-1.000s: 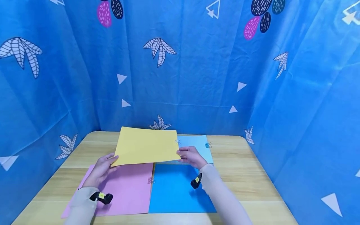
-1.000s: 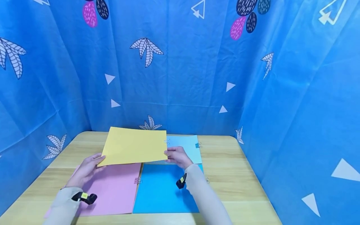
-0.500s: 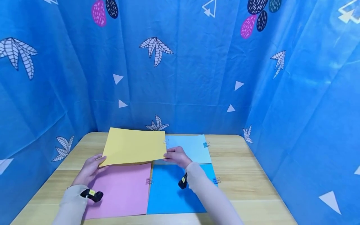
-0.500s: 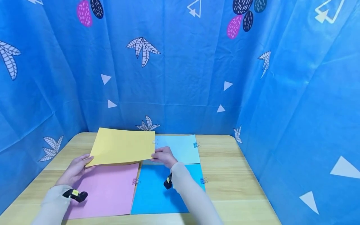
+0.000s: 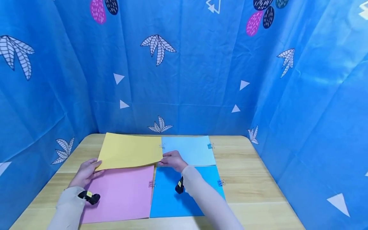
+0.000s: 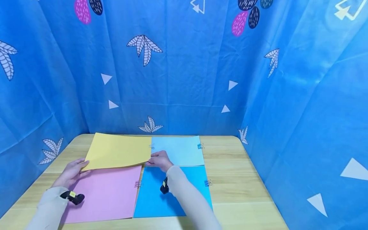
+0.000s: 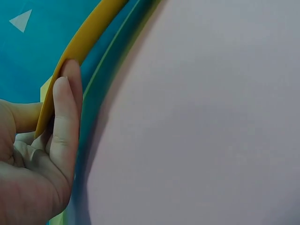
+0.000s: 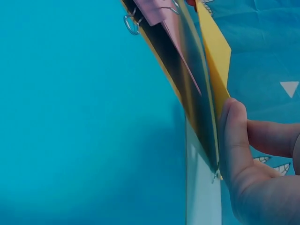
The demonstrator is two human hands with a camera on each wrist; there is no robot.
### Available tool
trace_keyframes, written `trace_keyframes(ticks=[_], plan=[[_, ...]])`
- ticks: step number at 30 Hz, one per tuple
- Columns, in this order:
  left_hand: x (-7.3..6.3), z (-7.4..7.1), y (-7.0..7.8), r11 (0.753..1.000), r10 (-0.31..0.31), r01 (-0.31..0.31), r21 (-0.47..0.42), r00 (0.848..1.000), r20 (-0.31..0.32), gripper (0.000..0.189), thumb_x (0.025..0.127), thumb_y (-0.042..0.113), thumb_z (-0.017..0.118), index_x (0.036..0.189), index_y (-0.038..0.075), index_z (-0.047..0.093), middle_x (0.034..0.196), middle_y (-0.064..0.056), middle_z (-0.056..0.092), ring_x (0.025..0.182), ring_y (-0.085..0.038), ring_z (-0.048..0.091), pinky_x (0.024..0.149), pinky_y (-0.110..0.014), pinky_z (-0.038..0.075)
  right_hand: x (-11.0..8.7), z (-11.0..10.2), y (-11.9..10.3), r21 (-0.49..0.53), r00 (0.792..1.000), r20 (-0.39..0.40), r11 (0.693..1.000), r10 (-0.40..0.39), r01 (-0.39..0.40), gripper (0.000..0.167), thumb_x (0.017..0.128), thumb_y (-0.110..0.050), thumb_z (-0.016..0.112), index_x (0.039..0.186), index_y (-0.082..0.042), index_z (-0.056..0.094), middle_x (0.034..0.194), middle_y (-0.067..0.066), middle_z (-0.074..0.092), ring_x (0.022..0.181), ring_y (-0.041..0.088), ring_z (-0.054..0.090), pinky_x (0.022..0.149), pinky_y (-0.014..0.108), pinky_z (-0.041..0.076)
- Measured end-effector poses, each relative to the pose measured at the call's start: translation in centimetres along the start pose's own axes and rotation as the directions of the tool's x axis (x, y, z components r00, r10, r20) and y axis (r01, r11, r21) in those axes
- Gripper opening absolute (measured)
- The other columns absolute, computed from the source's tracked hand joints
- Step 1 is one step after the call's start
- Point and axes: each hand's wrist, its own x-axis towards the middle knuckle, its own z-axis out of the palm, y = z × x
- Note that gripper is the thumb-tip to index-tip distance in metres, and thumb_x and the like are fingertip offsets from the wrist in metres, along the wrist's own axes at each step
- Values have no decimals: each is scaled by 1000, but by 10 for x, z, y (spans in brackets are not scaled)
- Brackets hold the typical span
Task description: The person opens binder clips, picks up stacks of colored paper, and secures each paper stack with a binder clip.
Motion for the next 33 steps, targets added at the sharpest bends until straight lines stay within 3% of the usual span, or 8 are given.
trace_keyframes(ticks=[5, 8, 11, 15, 20, 24, 27, 33], plan=[[1, -2, 1, 999, -13, 15, 48, 999, -35, 72, 111, 22, 44, 162, -6, 2, 97, 9, 62, 78, -1, 72, 81, -26, 65, -1, 5, 2, -10, 1000, 7, 1000, -1, 1, 48, 100, 5, 60, 144, 16, 47, 126, 29, 70, 111, 35, 75, 98, 41, 61], [2, -1, 1, 995, -3, 8, 98, 999, -54, 70, 111, 22, 42, 162, -7, 3, 117, -17, 64, 77, -1, 72, 79, -26, 65, -1, 7, 2, -19, 1000, 27, 1000, -3, 4, 49, 101, 4, 59, 146, 16, 45, 127, 30, 69, 114, 36, 73, 100, 42, 61], [2, 0, 0, 989, 23, -10, 149, 996, -83, 68, 112, 22, 40, 161, -9, 5, 146, -37, 42, 75, 1, 71, 77, -25, 65, 0, 11, 2, -24, 998, 55, 1000, 2, -1, 51, 101, 3, 59, 148, 15, 43, 125, 30, 69, 115, 36, 73, 100, 41, 61], [3, 1, 0, 975, 61, -32, 221, 990, -127, 65, 111, 21, 39, 160, -12, 10, 157, -41, 24, 70, 3, 68, 73, -24, 65, 2, 13, 2, -42, 996, 83, 999, 21, -18, 54, 101, 2, 60, 150, 15, 40, 121, 29, 71, 113, 34, 74, 100, 39, 61], [3, 5, 3, 929, 74, 5, 370, 977, -198, 62, 110, 23, 39, 157, -14, 22, 147, -41, 39, 65, -7, 67, 63, -29, 63, 2, 14, 4, -75, 994, 100, 996, 47, -39, 56, 102, 0, 59, 152, 13, 38, 119, 24, 72, 110, 30, 75, 98, 37, 61], [0, 7, 9, 856, 95, 22, 516, 975, -201, 64, 108, 27, 39, 154, -16, 29, 147, -41, 42, 101, -34, 68, 88, -46, 61, 1, 13, 5, -74, 992, 111, 996, 59, -51, 56, 103, -1, 58, 152, 13, 36, 122, 24, 70, 111, 29, 74, 99, 37, 61], [-3, 9, 12, 812, 116, 14, 584, 976, -184, 66, 106, 30, 39, 151, -19, 31, 150, -43, 38, 132, -53, 48, 111, -61, 45, 1, 13, 6, -69, 989, 135, 996, 67, -58, 55, 104, -1, 57, 153, 13, 36, 130, 26, 67, 115, 30, 72, 100, 38, 61], [-7, 14, 15, 783, 96, 28, 621, 981, -166, 71, 107, 34, 37, 152, -19, 26, 155, -43, 30, 144, -58, 32, 121, -66, 31, 1, 12, 5, -86, 980, 169, 992, 101, -88, 57, 105, -8, 59, 154, 9, 37, 137, 23, 66, 114, 28, 73, 98, 39, 62]])
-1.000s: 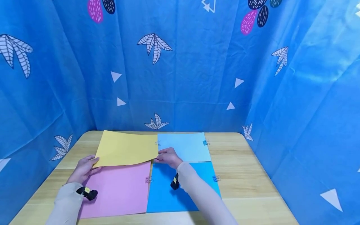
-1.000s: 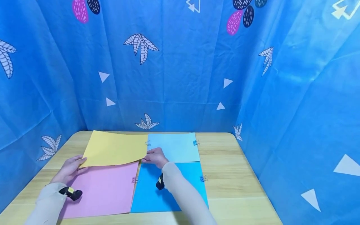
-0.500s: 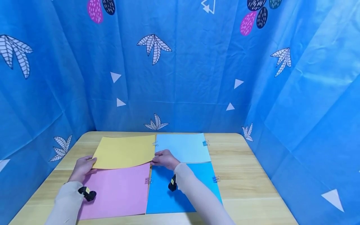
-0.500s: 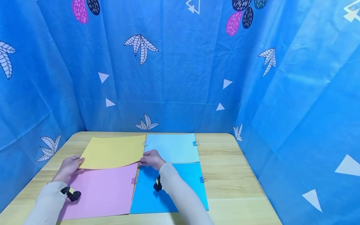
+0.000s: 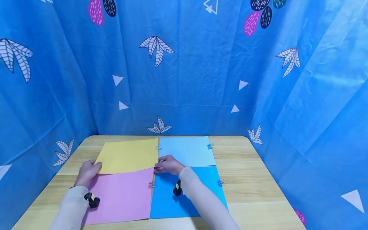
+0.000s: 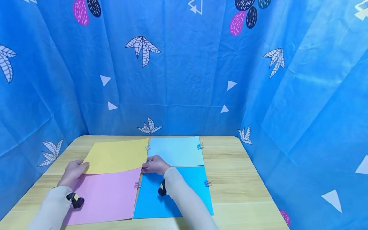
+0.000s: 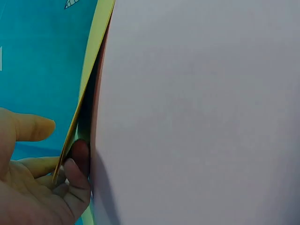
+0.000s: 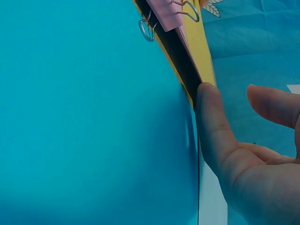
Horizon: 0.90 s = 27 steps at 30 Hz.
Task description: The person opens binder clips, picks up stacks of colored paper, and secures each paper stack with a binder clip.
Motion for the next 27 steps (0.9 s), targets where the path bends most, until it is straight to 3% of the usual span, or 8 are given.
trace_keyframes(ticks=[7, 14, 21, 27], plan=[[-2, 0, 1, 1000, 24, -24, 10, 1000, 0, 74, 107, 34, 37, 153, -21, 18, 156, -46, 25, 146, -60, 28, 122, -67, 28, -1, 0, -1, -22, 1000, 10, 1000, 12, -12, 62, 104, -12, 61, 156, 8, 33, 134, 20, 68, 111, 27, 74, 96, 39, 63], [-4, 0, 7, 1000, 13, -13, -12, 1000, 3, 81, 108, 38, 38, 159, -13, 2, 159, -45, 17, 149, -60, 20, 124, -68, 24, -14, -6, -7, -108, 1000, 8, 994, -6, 6, 66, 104, -20, 63, 157, 8, 33, 133, 21, 68, 113, 33, 73, 96, 45, 62], [-9, 4, 19, 997, 80, -80, -6, 996, 44, 83, 109, 45, 34, 160, -10, -1, 162, -43, 10, 149, -62, 15, 123, -70, 22, -38, -26, -15, -249, 999, -19, 968, -43, 37, 64, 103, -30, 65, 154, 2, 43, 137, 19, 67, 116, 34, 72, 97, 47, 62], [-20, 19, 37, 982, 180, -182, 46, 983, 40, 78, 111, 46, 31, 161, -9, 8, 162, -44, 13, 148, -63, 18, 122, -71, 25, -68, -51, -18, -280, 995, -24, 956, -101, 90, 59, 104, -32, 63, 152, -1, 48, 138, 17, 67, 122, 37, 69, 103, 51, 58]])
